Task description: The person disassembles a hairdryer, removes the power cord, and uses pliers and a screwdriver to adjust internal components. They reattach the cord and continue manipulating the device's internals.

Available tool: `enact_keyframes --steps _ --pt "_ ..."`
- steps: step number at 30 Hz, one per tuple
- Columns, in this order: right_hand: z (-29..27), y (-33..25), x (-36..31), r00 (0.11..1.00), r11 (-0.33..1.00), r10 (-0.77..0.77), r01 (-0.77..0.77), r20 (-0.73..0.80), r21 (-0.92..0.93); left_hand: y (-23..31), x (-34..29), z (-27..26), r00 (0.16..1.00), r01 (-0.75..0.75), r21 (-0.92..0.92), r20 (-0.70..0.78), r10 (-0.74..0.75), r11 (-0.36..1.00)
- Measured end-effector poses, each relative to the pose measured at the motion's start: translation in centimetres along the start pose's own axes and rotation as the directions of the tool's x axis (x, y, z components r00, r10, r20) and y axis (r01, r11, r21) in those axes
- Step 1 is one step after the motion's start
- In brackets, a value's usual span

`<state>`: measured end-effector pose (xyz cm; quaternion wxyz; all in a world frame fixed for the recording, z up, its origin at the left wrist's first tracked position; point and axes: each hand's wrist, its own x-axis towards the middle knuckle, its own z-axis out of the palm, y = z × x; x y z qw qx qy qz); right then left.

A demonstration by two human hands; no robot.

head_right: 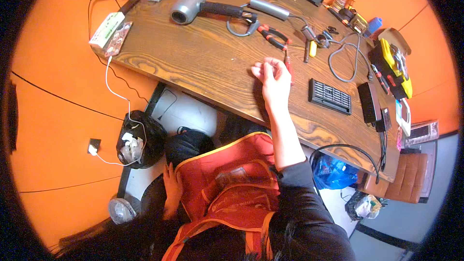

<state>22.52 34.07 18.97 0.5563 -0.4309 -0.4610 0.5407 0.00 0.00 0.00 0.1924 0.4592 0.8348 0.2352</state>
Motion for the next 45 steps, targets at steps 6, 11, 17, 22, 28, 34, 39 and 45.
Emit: enact_keyframes --steps 6,11,17,22,28,34,39,45 --pt "0.5 -2.9 -2.7 0.981 0.937 -0.076 0.132 -0.179 0.324 -2.1 -3.2 -3.9 0.993 0.054 0.443 -0.119 -0.001 0.895" --pt "-1.2 -1.4 -11.7 0.883 0.896 -0.382 0.426 0.273 -0.125 -5.4 -3.8 -6.4 0.981 0.065 0.722 0.079 -0.175 0.688" --pt "-14.9 0.9 -20.4 0.568 0.912 0.314 0.043 0.761 -0.409 -3.1 -0.3 -8.8 0.779 0.237 0.736 0.246 -0.576 0.634" --pt "-26.5 4.8 -26.8 0.974 0.495 0.223 -0.083 0.034 -0.865 -6.7 2.3 -9.9 0.658 0.231 0.63 0.461 -0.596 0.742" --pt "-28.7 5.8 -29.8 0.583 0.055 0.718 -0.591 -0.379 -0.805 -8.0 3.9 -8.5 0.624 0.298 0.518 0.53 -0.574 0.802" --pt "-25.3 4.2 -25.3 0.393 -0.09 0.815 -0.639 -0.425 -0.764 -1.1 7.9 -8.3 0.453 0.351 0.447 0.688 -0.567 0.823" --pt "-22.7 3.2 -23.1 0.274 -0.186 0.825 -0.695 -0.494 -0.694 2.0 11.6 -8.6 0.338 0.271 0.591 0.681 -0.65 0.76" --pt "-22.5 2.1 -23.2 0.233 -0.183 0.834 -0.737 -0.5 -0.65 3.6 15.8 -8.7 0.491 0.192 0.581 0.641 -0.59 0.791"
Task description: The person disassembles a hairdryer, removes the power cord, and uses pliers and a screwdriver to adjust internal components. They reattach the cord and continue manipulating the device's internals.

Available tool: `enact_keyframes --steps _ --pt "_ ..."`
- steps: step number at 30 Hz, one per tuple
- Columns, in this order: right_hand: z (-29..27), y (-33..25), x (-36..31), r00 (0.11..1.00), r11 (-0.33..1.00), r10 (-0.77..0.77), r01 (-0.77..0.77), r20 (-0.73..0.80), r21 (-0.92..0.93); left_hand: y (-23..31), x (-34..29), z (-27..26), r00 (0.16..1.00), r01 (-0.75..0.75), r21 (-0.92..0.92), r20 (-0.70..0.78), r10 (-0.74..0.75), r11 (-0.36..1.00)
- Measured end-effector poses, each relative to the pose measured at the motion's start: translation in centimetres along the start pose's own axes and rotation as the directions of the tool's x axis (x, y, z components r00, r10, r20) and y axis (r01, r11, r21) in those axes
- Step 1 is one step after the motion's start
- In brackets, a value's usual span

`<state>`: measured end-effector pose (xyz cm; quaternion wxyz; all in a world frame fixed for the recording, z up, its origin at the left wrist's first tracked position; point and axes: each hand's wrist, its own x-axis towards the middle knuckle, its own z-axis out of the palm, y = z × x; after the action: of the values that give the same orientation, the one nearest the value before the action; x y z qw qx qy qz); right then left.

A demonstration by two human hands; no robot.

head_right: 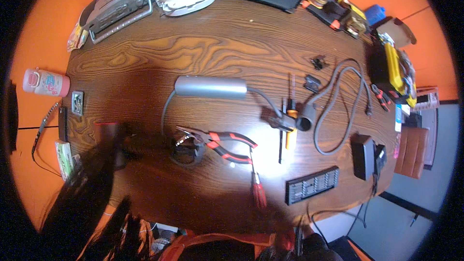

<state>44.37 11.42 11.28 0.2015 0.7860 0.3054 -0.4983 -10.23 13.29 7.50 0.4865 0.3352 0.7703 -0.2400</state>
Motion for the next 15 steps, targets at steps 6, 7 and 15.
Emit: enact_keyframes --steps 6,7,15 --pt "0.5 2.4 2.2 0.994 0.994 -0.105 0.105 -0.043 -0.01 0.9 1.8 -2.5 0.964 -0.107 0.093 -0.236 0.126 0.99" --pt "0.6 2.7 3.3 0.99 0.992 -0.129 0.128 -0.058 -0.015 1.0 2.2 -2.5 0.948 -0.126 0.109 -0.28 0.152 0.986" --pt "0.9 -0.6 8.8 0.718 0.942 -0.336 0.241 -0.61 -0.234 -1.3 5.5 -0.9 0.771 -0.202 0.189 -0.574 0.275 0.961"
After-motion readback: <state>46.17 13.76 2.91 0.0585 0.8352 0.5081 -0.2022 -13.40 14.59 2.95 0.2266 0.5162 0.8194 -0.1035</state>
